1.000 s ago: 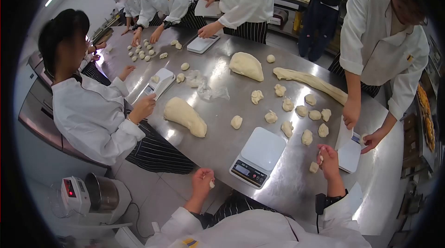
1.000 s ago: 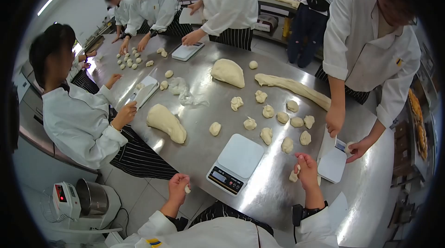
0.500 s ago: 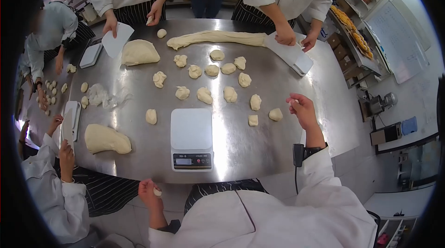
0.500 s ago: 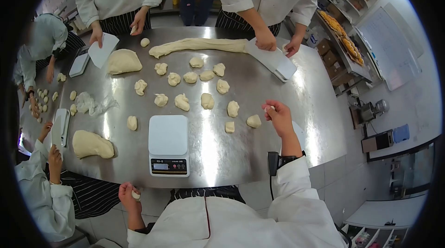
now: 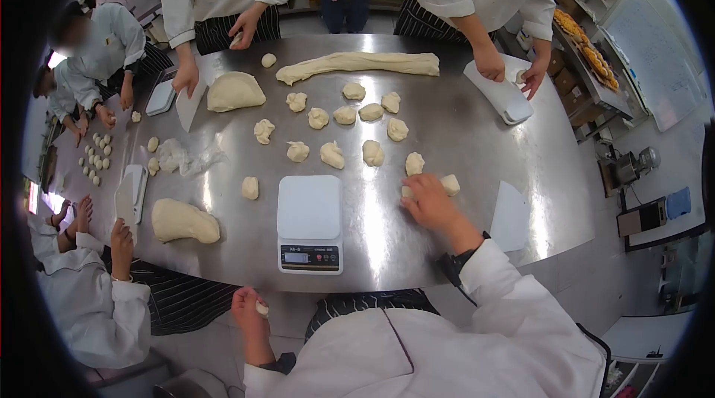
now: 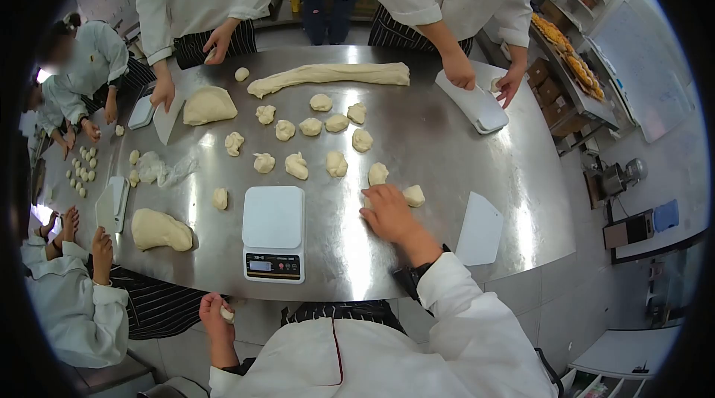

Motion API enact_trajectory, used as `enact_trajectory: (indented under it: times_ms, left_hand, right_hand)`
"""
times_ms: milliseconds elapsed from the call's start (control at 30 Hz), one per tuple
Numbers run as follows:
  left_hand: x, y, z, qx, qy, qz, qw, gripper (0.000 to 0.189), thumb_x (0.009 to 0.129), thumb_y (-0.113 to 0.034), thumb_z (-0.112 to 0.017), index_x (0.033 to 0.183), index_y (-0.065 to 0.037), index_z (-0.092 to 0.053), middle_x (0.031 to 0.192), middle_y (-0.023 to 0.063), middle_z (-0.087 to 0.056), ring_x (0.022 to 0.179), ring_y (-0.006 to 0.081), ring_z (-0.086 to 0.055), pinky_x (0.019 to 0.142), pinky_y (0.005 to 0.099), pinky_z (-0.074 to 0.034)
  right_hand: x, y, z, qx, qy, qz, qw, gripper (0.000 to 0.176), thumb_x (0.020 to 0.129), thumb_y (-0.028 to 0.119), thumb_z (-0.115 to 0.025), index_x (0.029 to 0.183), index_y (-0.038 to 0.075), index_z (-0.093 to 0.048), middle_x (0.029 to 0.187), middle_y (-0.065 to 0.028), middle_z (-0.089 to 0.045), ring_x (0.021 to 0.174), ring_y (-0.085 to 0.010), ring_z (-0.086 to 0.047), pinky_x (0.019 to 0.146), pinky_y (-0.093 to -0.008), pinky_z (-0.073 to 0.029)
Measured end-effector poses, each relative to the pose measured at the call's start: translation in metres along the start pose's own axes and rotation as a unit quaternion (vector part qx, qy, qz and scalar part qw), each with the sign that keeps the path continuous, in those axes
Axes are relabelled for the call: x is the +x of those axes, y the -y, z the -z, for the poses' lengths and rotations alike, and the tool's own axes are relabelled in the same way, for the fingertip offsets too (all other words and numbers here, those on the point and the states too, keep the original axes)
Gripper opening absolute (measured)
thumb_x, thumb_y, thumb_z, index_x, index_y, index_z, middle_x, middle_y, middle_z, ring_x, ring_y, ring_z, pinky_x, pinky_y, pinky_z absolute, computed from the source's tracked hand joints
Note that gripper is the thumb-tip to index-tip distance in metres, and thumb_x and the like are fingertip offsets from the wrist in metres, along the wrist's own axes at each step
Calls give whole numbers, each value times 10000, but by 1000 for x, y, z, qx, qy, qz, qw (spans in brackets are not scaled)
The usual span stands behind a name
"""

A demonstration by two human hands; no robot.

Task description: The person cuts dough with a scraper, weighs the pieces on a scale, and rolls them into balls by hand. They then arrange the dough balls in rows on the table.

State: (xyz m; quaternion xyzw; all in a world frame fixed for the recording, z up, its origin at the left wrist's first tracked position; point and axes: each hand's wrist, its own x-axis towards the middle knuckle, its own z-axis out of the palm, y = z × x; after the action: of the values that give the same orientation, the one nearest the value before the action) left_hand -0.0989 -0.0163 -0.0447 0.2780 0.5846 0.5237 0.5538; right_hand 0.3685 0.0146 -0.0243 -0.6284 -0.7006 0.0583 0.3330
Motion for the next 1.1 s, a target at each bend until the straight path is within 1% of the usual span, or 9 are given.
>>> enact_trajectory:
  times_ms: [167,300,333,400,600,667,833,933,1100]
  left_hand:
    - [-32,11,-5,-18,-55,18,998,62,896,-72,-610,912,-71,-550,706,7,-537,564,94,-527,522,239,-464]
    - [-56,18,-8,17,-89,-18,996,68,894,-80,-618,924,-62,-559,708,13,-544,577,111,-540,536,250,-470]
    - [-72,12,-3,28,-118,-24,992,71,890,-83,-623,924,-59,-565,711,17,-555,588,117,-549,540,255,-470]
    - [-86,20,7,59,-134,-21,989,77,880,-88,-636,916,-55,-578,721,31,-586,620,125,-573,547,260,-470]
    - [-104,41,14,-60,-194,-17,979,75,879,-74,-631,901,-40,-568,703,51,-589,582,142,-567,519,289,-487]
    - [-111,37,18,-88,-224,15,970,105,882,-92,-639,914,-37,-555,693,55,-587,577,149,-565,514,299,-488]
    - [-111,34,36,-124,-209,29,970,112,884,-100,-633,924,-39,-548,705,61,-590,579,157,-567,518,310,-493]
    - [-111,49,56,-123,-191,36,973,104,889,-101,-627,924,-32,-557,719,63,-590,596,157,-575,529,304,-496]
    - [-109,43,89,-110,-193,52,974,80,899,-99,-611,928,-37,-571,741,62,-586,628,160,-584,568,328,-520]
  right_hand:
    - [14,-18,-30,-128,156,-57,978,232,890,201,-582,1084,83,-632,1067,-139,-614,945,-320,-578,798,-398,-475]
    - [37,-19,24,176,-33,-292,940,329,922,327,-591,871,6,-647,729,-154,-625,706,-278,-624,663,-385,-472]
    - [27,-54,22,71,-141,-171,973,306,910,297,-607,782,19,-623,636,-89,-574,636,-221,-596,622,-371,-468]
    - [44,-51,69,436,-84,-231,865,219,822,164,-694,702,77,-534,722,-18,-575,586,-123,-547,517,-274,-472]
    - [65,-111,146,246,-123,-265,924,390,988,326,-500,1250,49,-580,631,-7,-550,373,-63,-389,311,-225,-290]
    - [69,-115,174,239,-254,-73,935,468,1044,356,-368,1284,-5,-544,567,28,-457,435,-38,-359,415,-196,-303]
    - [67,-121,175,19,-257,64,964,490,1044,311,-357,1396,-24,-416,1423,-155,-435,1254,-278,-473,1023,-358,-379]
    - [43,-73,101,-293,151,-332,884,660,959,302,-524,1479,9,-242,1521,-181,-278,1362,-369,-337,1095,-458,-302]
    - [9,-100,62,-208,-136,-171,954,665,882,285,-623,1446,58,-354,1482,-212,-328,1364,-398,-310,1103,-487,-276]
